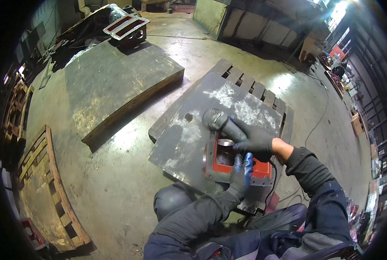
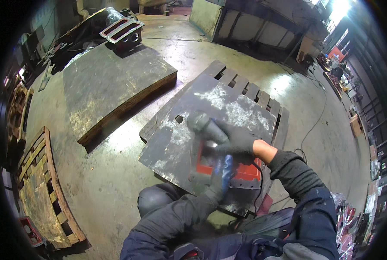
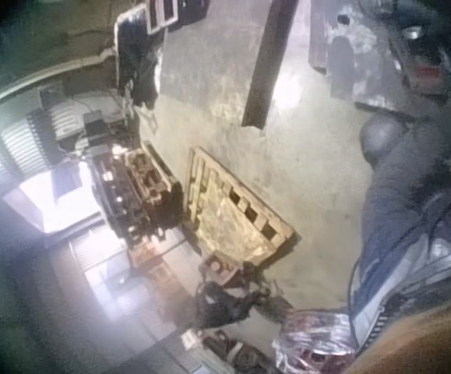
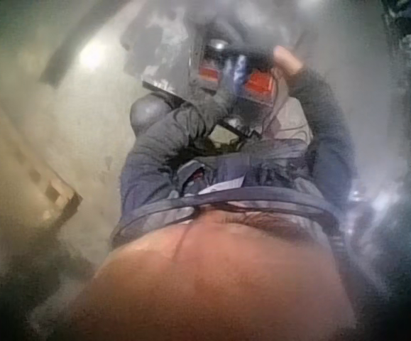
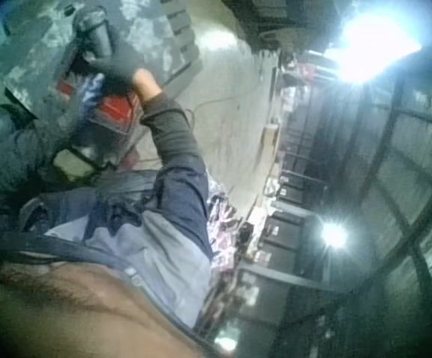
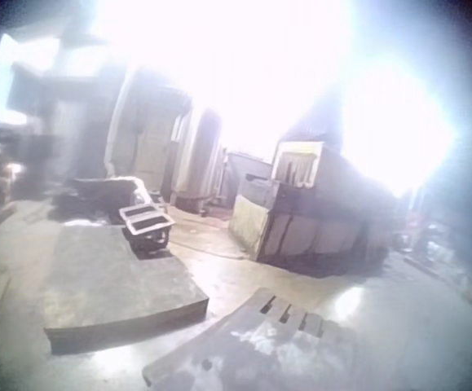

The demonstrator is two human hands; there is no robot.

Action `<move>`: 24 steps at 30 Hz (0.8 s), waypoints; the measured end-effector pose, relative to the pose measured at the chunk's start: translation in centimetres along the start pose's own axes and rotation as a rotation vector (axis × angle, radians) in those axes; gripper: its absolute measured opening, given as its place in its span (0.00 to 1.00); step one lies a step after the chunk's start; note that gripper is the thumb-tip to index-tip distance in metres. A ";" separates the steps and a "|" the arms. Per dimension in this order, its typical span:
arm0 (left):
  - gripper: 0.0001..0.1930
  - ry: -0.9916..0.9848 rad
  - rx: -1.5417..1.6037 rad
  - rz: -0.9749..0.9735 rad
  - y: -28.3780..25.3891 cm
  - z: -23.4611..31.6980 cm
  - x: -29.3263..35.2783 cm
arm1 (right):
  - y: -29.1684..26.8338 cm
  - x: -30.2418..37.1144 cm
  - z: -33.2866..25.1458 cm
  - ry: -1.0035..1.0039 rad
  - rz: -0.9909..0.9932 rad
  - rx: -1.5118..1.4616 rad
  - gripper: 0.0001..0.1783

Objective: The person uses an angle grinder to smooth the edges and surfaces of a red metal part, then wipes the interior with a cloth. The part is rotated and repositioned multiple times to access different areas.

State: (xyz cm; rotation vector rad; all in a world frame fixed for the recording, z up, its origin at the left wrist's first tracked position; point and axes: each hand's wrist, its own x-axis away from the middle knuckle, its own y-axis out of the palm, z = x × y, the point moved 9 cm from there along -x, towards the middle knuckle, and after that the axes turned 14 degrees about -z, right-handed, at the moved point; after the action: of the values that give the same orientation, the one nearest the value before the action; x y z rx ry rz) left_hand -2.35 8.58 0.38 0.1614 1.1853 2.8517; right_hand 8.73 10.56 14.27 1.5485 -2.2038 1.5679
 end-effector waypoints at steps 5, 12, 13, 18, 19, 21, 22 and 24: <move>0.29 -0.048 0.027 -0.134 3.1 0.3 0.4 | -2.1 -0.9 4.4 0.031 0.110 -0.331 0.59; 0.28 -0.207 -0.055 -0.234 4.2 -0.3 1.2 | -2.5 1.3 9.7 0.120 0.087 -0.556 0.43; 0.29 -0.224 -0.064 -0.266 4.7 -0.4 1.3 | -2.4 2.0 10.8 0.143 0.076 -0.608 0.43; 0.27 -0.327 -0.158 -0.392 5.1 -1.3 2.0 | -1.0 5.1 15.4 0.234 0.056 -0.854 0.39; 0.27 -0.360 -0.187 -0.425 5.0 -1.5 2.1 | -0.5 5.5 16.8 0.233 0.060 -0.878 0.39; 0.25 -0.369 -0.249 -0.459 5.5 -1.1 2.2 | -0.4 7.4 19.0 0.230 0.083 -0.916 0.38; 0.25 -0.399 -0.267 -0.465 5.8 -0.4 2.4 | 0.0 8.6 20.2 0.284 0.112 -0.931 0.37; 0.23 -0.406 -0.160 -0.490 6.6 -1.0 2.5 | 0.9 10.3 25.7 0.267 0.159 -0.926 0.37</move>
State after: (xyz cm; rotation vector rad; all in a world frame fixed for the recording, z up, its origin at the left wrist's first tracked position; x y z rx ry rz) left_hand -4.93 3.49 4.54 0.3649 0.7804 2.3235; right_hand 15.30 -15.17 6.30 0.8414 -2.3666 0.5201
